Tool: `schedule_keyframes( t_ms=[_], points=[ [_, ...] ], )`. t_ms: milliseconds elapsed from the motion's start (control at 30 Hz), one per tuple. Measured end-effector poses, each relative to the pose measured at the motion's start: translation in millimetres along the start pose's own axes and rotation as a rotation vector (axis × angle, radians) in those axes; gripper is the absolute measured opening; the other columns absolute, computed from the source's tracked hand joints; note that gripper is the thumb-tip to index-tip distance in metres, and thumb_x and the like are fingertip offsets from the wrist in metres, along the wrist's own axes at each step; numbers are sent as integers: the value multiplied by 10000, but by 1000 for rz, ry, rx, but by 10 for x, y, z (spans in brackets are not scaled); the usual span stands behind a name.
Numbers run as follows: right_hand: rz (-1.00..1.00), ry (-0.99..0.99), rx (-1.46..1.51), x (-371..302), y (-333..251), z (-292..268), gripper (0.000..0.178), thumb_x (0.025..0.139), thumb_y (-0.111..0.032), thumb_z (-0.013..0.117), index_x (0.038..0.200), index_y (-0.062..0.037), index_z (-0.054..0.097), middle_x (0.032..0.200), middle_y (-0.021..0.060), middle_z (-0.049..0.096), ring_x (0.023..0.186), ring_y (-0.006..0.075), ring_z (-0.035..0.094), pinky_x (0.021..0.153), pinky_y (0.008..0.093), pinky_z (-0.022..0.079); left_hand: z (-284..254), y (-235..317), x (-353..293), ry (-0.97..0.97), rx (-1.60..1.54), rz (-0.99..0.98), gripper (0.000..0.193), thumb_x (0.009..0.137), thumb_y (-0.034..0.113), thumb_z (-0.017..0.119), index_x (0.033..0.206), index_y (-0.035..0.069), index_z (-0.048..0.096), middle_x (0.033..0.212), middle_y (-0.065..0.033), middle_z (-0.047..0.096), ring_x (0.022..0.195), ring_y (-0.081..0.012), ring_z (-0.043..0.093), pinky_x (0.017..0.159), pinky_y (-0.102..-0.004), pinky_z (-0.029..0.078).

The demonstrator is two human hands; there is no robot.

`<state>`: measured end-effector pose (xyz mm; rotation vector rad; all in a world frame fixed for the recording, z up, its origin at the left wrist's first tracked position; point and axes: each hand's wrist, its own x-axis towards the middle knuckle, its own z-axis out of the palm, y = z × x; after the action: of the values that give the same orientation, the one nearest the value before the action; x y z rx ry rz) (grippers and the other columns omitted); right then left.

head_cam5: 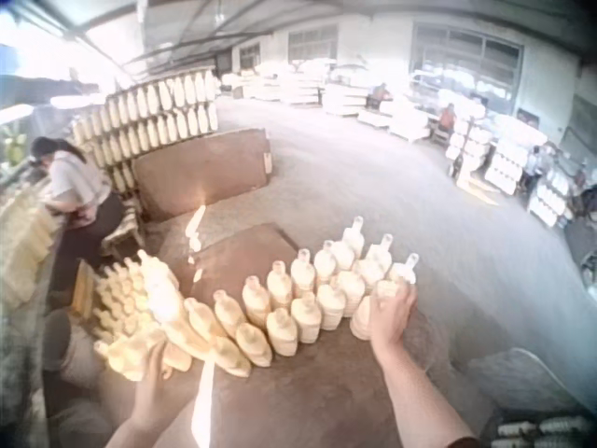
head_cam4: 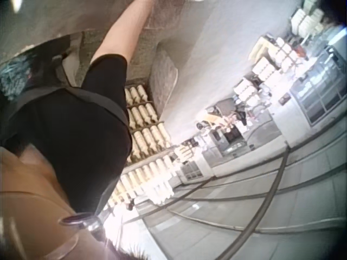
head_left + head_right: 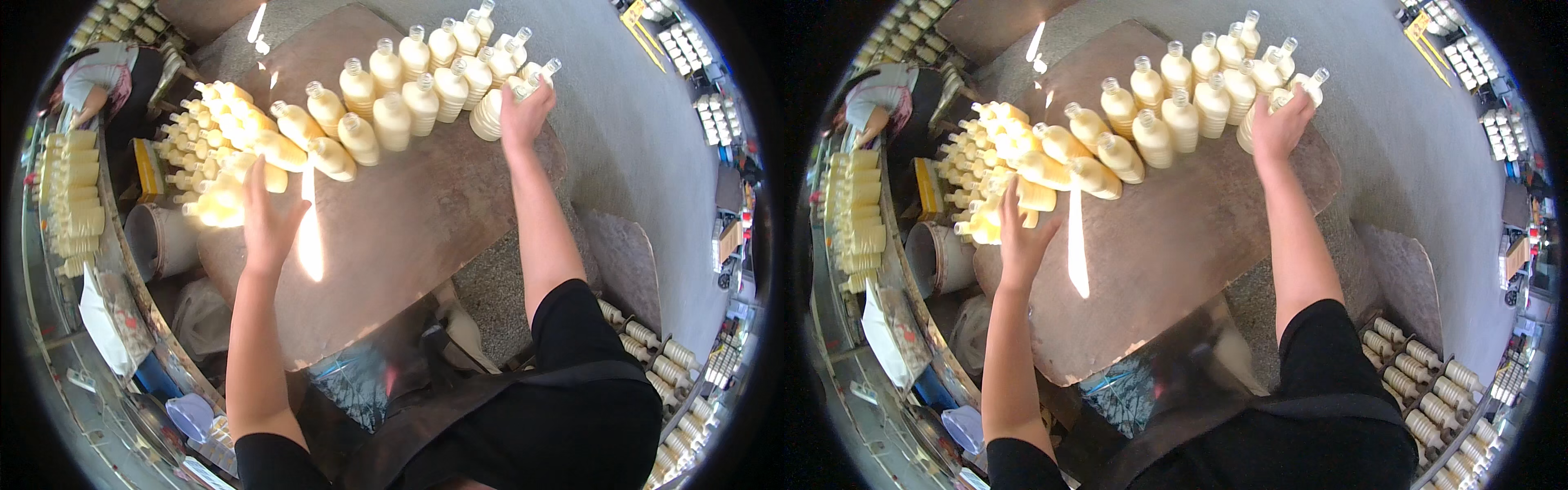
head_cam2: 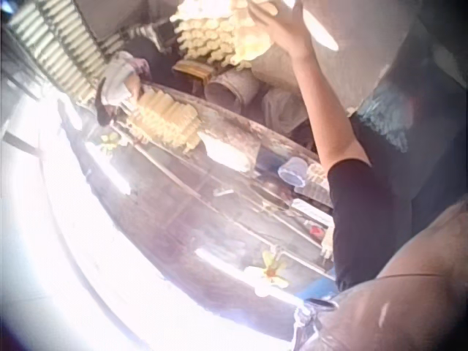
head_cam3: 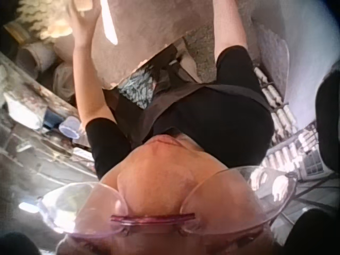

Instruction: The person applies paper labels to cream-colored plastic bottles by hand. They smooth each label around the bottle, then place the labeled bottles on a table and arrange them in rows.

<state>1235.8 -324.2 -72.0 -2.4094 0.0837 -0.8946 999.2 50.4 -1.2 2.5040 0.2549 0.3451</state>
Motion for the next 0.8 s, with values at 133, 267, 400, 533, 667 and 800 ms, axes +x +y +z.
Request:
schedule_keyframes(
  t_ms=[133, 267, 400, 533, 667, 800],
  points=[
    [203, -257, 79, 518, 543, 361, 503, 887, -267, 734, 1298, -15, 591, 1302, 238, 602, 1185, 382, 611, 1007, 453, 480, 806, 1, 730, -79, -99, -57, 868, 828, 267, 841, 1525, 30, 382, 1501, -244, 427, 1405, -390, 427, 1132, -448, 410],
    [286, -279, 321, 433, 889, 728, 253, 884, -230, 743, 1063, -51, 739, 1051, 141, 751, 933, 282, 723, 867, 357, 538, 1311, -58, 1034, -77, -111, -248, 605, 853, 351, 820, 1327, 33, 619, 1231, -157, 615, 1180, -295, 590, 994, -404, 488],
    [282, -191, 370, 360, 894, 813, 161, 908, -159, 721, 1032, -57, 739, 987, 120, 744, 816, 249, 717, 770, 343, 552, 1608, -73, 1052, 234, -181, -256, 401, 860, 284, 827, 1152, 42, 699, 893, -52, 579, 837, -194, 578, 792, -348, 508],
    [-11, -296, 451, 299, 460, 636, 105, 895, -110, 741, 979, -51, 721, 951, 109, 734, 801, 252, 709, 747, 348, 562, 1615, -42, 1029, 296, -362, -324, 350, 921, 254, 766, 1171, 26, 674, 922, -44, 604, 800, -157, 553, 750, -326, 503],
    [-383, -512, 421, 172, -173, 688, 336, 874, -260, 785, 1145, -80, 701, 969, 66, 762, 751, 151, 703, 678, 312, 556, 1563, 63, 1104, 182, -157, -141, 429, 918, 339, 743, 1225, 49, 664, 1068, -115, 690, 824, -267, 658, 755, -394, 535],
    [-293, -721, 378, 33, -543, 946, 360, 853, -322, 787, 1106, -91, 674, 934, 120, 747, 818, 277, 717, 743, 398, 557, 1638, 164, 1154, -58, 56, -130, 368, 882, 367, 757, 1072, 60, 690, 1000, -185, 727, 883, -373, 703, 796, -446, 543]
  ],
)
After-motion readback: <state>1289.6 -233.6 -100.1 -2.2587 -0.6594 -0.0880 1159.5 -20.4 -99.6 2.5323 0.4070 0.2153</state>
